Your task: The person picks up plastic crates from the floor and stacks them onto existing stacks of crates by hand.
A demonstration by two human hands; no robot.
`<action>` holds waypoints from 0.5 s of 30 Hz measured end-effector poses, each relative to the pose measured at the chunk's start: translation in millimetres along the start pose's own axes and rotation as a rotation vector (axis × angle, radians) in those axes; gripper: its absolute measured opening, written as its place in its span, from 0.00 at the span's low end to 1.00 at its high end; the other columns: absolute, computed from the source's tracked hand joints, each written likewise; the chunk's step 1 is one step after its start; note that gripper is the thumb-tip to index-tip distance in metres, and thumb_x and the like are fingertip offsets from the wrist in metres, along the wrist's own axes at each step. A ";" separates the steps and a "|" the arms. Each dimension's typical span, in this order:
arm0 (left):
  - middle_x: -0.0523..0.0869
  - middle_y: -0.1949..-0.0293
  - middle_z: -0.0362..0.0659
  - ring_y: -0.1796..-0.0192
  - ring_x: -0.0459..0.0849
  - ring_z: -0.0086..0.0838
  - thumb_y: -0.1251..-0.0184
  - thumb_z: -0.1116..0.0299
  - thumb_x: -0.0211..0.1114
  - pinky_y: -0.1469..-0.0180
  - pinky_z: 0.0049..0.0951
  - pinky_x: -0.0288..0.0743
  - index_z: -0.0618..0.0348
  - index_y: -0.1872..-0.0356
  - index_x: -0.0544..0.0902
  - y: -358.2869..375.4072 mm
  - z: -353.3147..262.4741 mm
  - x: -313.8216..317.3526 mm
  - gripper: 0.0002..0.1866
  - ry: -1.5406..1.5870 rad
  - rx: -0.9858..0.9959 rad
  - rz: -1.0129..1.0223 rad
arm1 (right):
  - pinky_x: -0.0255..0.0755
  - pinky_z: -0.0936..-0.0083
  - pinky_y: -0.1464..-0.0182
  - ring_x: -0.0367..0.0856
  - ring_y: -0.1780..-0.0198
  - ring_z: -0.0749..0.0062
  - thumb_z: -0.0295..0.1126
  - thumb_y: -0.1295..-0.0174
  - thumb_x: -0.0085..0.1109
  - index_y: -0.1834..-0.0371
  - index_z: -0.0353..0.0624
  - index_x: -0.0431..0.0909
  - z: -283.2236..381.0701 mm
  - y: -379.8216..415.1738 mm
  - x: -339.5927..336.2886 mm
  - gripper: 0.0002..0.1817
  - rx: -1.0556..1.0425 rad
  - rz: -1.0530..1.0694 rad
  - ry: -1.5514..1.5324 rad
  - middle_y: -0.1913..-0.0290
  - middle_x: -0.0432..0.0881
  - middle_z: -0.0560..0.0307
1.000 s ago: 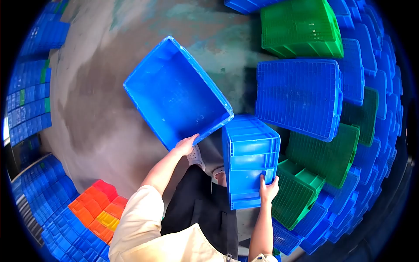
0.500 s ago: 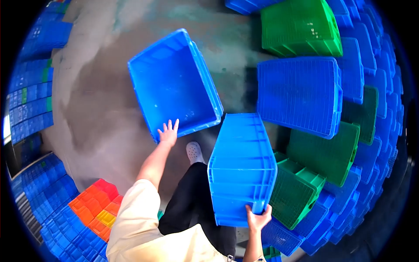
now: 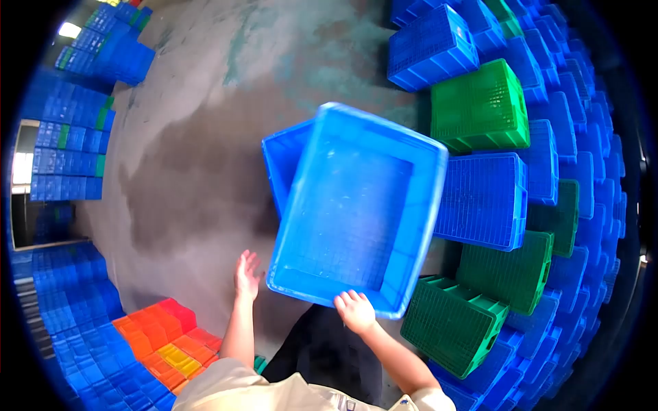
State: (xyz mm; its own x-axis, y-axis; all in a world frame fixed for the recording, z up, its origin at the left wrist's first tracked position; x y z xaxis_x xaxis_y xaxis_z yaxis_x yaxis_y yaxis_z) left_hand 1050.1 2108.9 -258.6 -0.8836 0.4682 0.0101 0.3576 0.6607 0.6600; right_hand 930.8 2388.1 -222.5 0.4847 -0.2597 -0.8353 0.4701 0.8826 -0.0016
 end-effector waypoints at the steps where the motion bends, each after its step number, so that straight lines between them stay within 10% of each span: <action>1: 0.63 0.42 0.46 0.40 0.62 0.40 0.44 0.46 0.54 0.47 0.59 0.55 0.46 0.40 0.56 -0.8 6.5 -2.8 0.33 -0.091 -0.047 -0.020 | 0.66 0.73 0.67 0.71 0.65 0.70 0.33 0.53 0.50 0.74 0.48 0.67 -7.1 -13.0 21.9 0.05 -0.038 0.057 0.038 0.73 0.69 0.63; 5: 0.66 0.46 0.55 0.46 0.70 0.45 0.48 0.56 0.62 0.55 0.55 0.66 0.54 0.41 0.54 2.9 53.2 26.4 0.36 -0.472 -0.427 0.072 | 0.66 0.75 0.68 0.71 0.63 0.74 0.35 0.52 0.47 0.74 0.54 0.69 -49.5 -39.3 82.1 0.03 -0.096 0.178 0.161 0.73 0.69 0.66; 7: 0.72 0.54 0.60 0.51 0.74 0.48 0.47 0.65 0.61 0.52 0.43 0.68 0.69 0.47 0.56 -52.4 119.0 -16.6 0.31 -1.100 0.175 -0.113 | 0.64 0.72 0.66 0.71 0.63 0.73 0.35 0.52 0.48 0.76 0.55 0.71 -57.2 -58.4 80.3 0.02 -0.098 0.223 0.202 0.72 0.70 0.66; 15: 0.74 0.58 0.62 0.55 0.75 0.51 0.49 0.71 0.59 0.52 0.40 0.68 0.75 0.51 0.58 -125.7 34.9 8.7 0.27 -1.287 0.362 -0.103 | 0.60 0.70 0.62 0.69 0.62 0.70 0.32 0.52 0.49 0.76 0.51 0.73 -52.4 -145.8 78.1 0.03 0.202 0.104 0.320 0.71 0.71 0.63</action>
State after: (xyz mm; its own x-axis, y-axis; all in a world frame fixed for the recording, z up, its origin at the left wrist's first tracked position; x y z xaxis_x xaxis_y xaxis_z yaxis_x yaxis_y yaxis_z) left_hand 1008.1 2050.4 -367.6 -0.0718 0.4903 -0.8686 0.5434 0.7495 0.3782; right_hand 861.4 2259.6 -316.2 0.2977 -0.0097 -0.9546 0.5816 0.7948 0.1733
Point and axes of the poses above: each hand's wrist, its own y-axis away from the middle knuckle, its own x-axis out of the palm, z = x × y, the point moved 3 cm from there along -y, towards the middle knuckle
